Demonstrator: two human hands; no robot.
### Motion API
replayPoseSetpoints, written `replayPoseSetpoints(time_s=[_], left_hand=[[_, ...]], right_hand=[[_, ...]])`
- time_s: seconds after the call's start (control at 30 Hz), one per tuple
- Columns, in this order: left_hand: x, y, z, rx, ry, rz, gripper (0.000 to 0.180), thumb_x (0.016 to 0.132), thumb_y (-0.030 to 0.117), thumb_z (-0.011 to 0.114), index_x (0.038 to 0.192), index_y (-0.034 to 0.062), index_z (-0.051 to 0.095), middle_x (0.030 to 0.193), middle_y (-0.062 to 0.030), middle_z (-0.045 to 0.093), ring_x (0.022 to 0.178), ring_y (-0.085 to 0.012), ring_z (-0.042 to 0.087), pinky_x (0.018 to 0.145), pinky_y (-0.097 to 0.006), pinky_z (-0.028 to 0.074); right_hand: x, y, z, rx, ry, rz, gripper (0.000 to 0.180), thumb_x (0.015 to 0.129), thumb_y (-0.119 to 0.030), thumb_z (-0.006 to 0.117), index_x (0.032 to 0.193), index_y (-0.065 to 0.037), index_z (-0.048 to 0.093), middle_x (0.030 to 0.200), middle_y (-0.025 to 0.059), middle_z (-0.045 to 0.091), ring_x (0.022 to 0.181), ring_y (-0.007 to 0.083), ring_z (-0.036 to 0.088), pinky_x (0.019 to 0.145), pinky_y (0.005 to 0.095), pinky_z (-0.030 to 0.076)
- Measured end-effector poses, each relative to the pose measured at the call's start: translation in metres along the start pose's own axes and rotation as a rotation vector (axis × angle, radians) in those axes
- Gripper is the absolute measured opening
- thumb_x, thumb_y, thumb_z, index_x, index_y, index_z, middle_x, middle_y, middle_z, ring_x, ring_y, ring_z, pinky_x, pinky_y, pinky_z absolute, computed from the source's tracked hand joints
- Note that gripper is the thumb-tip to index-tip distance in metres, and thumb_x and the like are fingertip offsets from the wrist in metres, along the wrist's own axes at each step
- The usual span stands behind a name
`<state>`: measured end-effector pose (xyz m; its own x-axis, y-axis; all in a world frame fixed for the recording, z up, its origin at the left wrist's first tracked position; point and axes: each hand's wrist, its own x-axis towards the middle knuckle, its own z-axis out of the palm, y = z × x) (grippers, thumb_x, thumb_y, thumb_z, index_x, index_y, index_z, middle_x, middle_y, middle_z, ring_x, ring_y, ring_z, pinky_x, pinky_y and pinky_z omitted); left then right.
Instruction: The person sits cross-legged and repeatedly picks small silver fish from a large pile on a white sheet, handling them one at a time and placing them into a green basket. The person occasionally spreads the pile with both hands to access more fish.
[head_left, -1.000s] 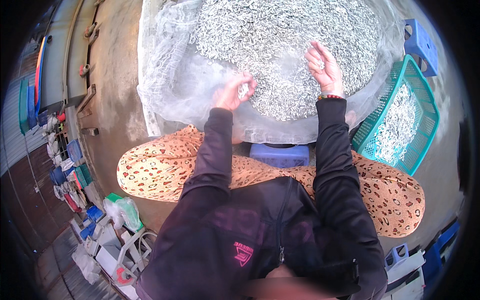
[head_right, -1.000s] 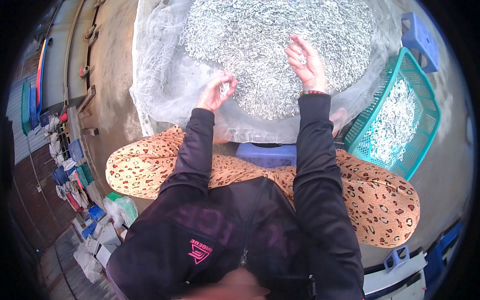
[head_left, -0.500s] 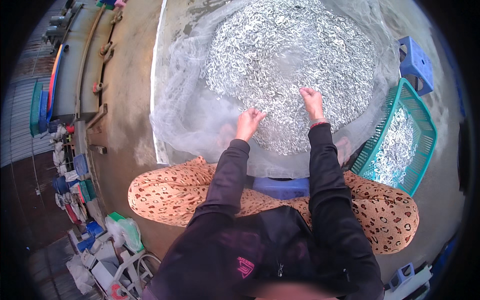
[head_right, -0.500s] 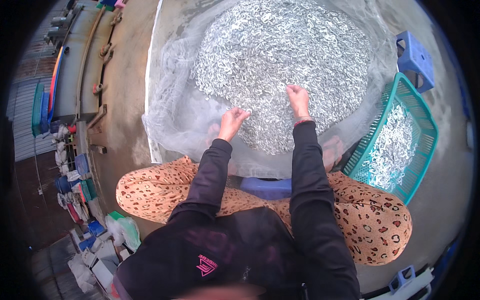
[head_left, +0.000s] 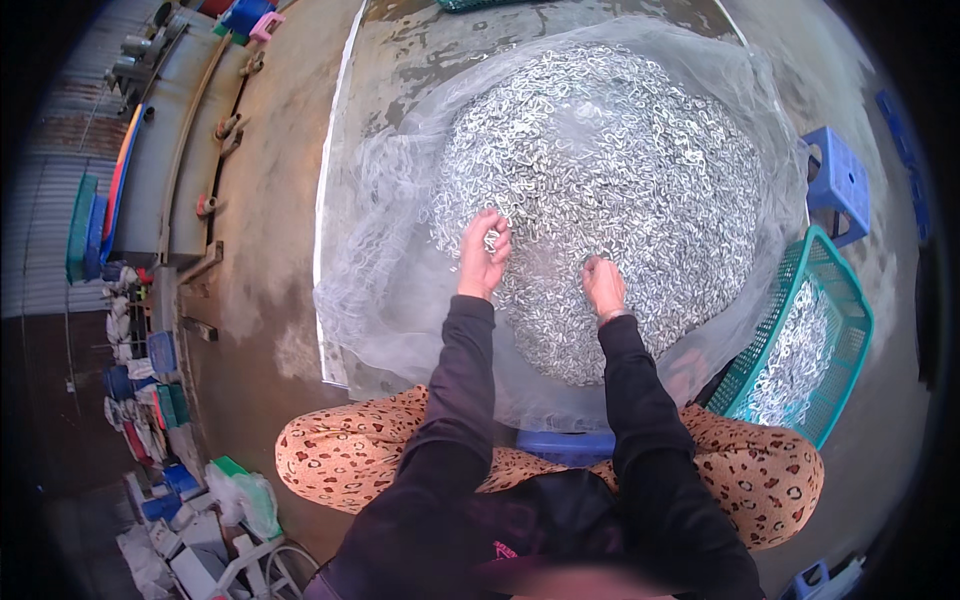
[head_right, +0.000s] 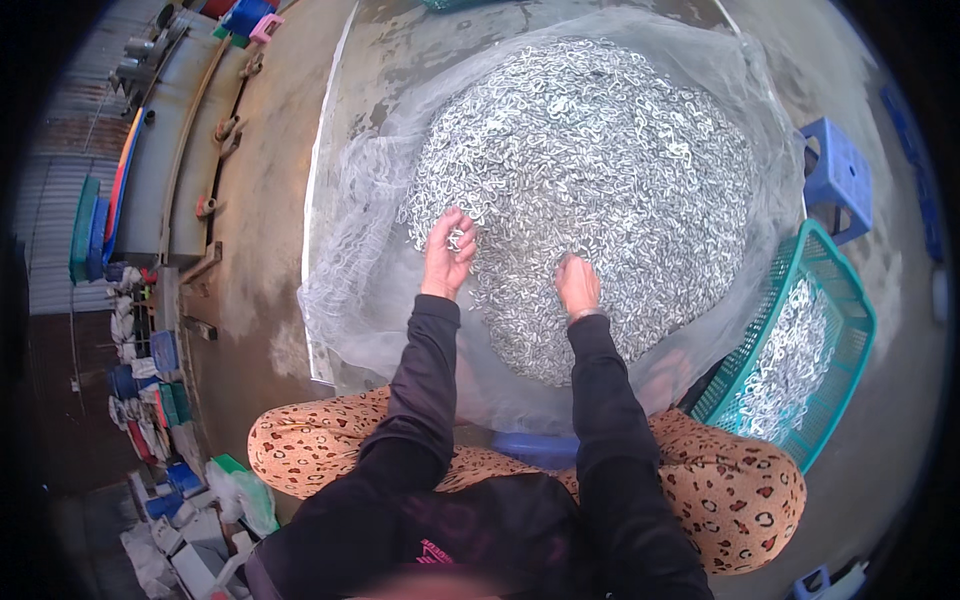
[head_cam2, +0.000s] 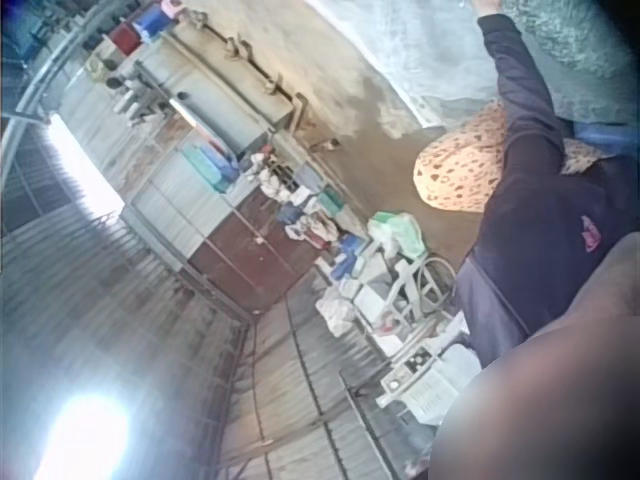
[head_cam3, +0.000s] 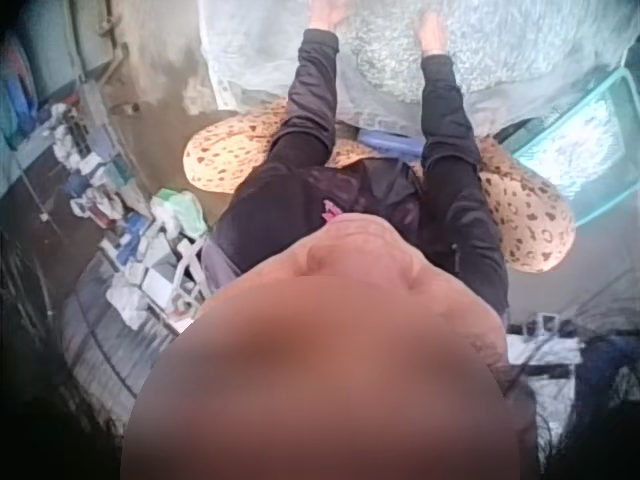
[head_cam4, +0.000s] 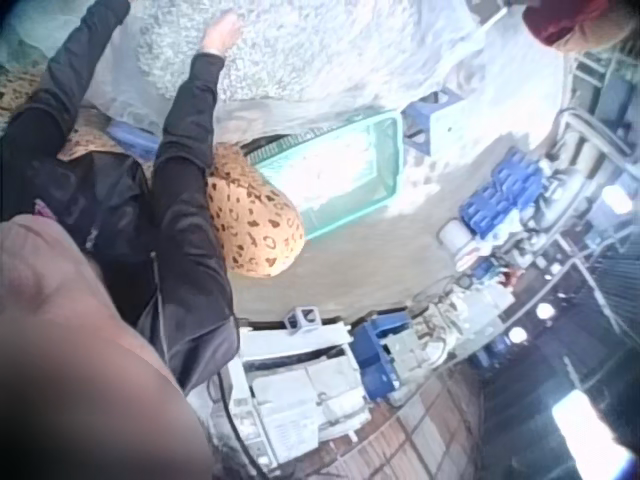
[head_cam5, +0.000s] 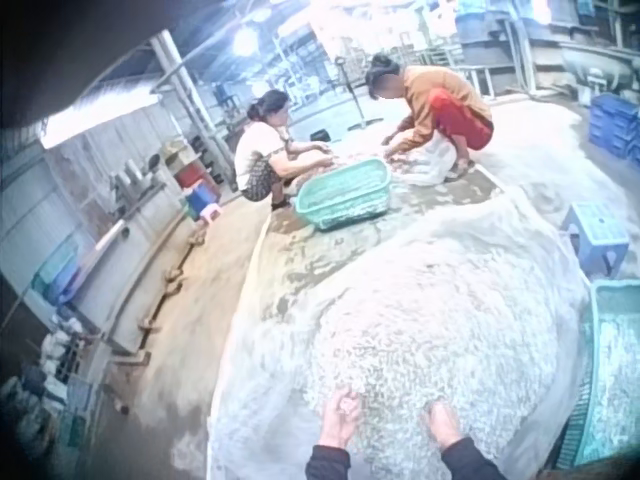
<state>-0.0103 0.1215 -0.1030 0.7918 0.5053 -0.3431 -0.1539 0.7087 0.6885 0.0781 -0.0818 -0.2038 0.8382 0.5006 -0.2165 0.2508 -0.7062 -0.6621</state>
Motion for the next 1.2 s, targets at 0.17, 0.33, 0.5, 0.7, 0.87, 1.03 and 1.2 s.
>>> replayPoseSetpoints(time_s=[0.17, 0.33, 0.5, 0.7, 0.87, 1.03, 1.2], left_hand=[[0.034, 0.002, -0.032, 1.559, 0.465, 0.294, 0.044, 0.082, 0.037, 0.065, 0.101, -0.0002, 0.051, 0.084, -0.0195, 0.064, 0.07, -0.0352, 0.061, 0.061, -0.042, 0.048], [0.034, -0.052, -0.023, 1.719, 0.517, 0.097, 0.057, 0.091, 0.047, 0.042, 0.123, 0.0005, 0.036, 0.085, -0.0252, 0.063, 0.081, -0.0419, 0.062, 0.072, -0.051, 0.047], [-0.008, -0.132, 0.014, 1.823, 0.025, 0.124, 0.04, 0.09, 0.037, 0.049, 0.116, 0.0082, 0.043, 0.084, -0.0236, 0.063, 0.081, -0.0396, 0.063, 0.07, -0.05, 0.048], [-0.022, -0.166, 0.06, 1.407, -0.336, 0.291, 0.035, 0.088, 0.036, 0.054, 0.104, 0.0048, 0.055, 0.073, -0.0152, 0.061, 0.073, -0.0295, 0.062, 0.062, -0.043, 0.048], [-0.021, -0.103, 0.057, 1.142, -0.335, -0.385, 0.033, 0.089, 0.034, 0.056, 0.112, 0.0101, 0.058, 0.056, 0.0079, 0.036, 0.044, -0.003, 0.026, 0.04, -0.022, 0.022], [-0.036, -0.06, 0.049, 1.047, -0.288, -0.466, 0.026, 0.087, 0.029, 0.061, 0.106, 0.01, 0.065, 0.056, 0.0096, 0.034, 0.043, -0.0023, 0.025, 0.04, -0.021, 0.02], [-0.028, -0.055, 0.036, 1.172, -0.303, -0.485, 0.038, 0.085, 0.042, 0.061, 0.096, 0.0065, 0.067, 0.055, 0.0044, 0.042, 0.046, -0.0073, 0.035, 0.044, -0.026, 0.028]], right_hand=[[0.001, 0.017, -0.012, 0.003, -0.042, 0.093, 0.028, 0.088, -0.028, 0.052, 0.091, -0.001, 0.059, 0.088, 0.0231, 0.063, 0.085, 0.0413, 0.06, 0.074, 0.0481, 0.046], [0.0, 0.015, -0.03, 0.465, -0.119, 0.243, 0.035, 0.092, -0.034, 0.05, 0.09, 0.0, 0.057, 0.072, 0.0141, 0.06, 0.056, 0.0232, 0.057, 0.048, 0.0347, 0.041], [-0.02, -0.005, -0.066, 1.124, -0.28, 0.486, 0.014, 0.086, -0.017, 0.063, 0.084, -0.011, 0.051, 0.065, 0.0025, 0.052, 0.043, 0.0061, 0.042, 0.033, 0.0179, 0.025], [-0.05, 0.01, -0.106, 1.247, -0.102, 0.456, 0.011, 0.085, -0.012, 0.06, 0.094, -0.008, 0.054, 0.063, 0.0004, 0.052, 0.041, 0.0052, 0.037, 0.033, 0.0195, 0.024], [-0.058, 0.016, -0.127, 1.28, -0.302, 0.406, 0.025, 0.091, -0.018, 0.055, 0.112, -0.005, 0.056, 0.065, 0.0001, 0.05, 0.044, 0.0039, 0.035, 0.036, 0.0168, 0.022], [-0.057, 0.011, -0.123, 1.09, -0.403, 0.312, 0.032, 0.088, -0.02, 0.06, 0.116, -0.004, 0.059, 0.063, -0.0061, 0.047, 0.045, 0.0023, 0.032, 0.037, 0.0168, 0.022], [-0.052, 0.008, -0.107, 0.98, -0.348, 0.325, 0.027, 0.084, -0.014, 0.064, 0.11, -0.004, 0.065, 0.07, -0.004, 0.057, 0.044, 0.0023, 0.035, 0.038, 0.018, 0.025]])
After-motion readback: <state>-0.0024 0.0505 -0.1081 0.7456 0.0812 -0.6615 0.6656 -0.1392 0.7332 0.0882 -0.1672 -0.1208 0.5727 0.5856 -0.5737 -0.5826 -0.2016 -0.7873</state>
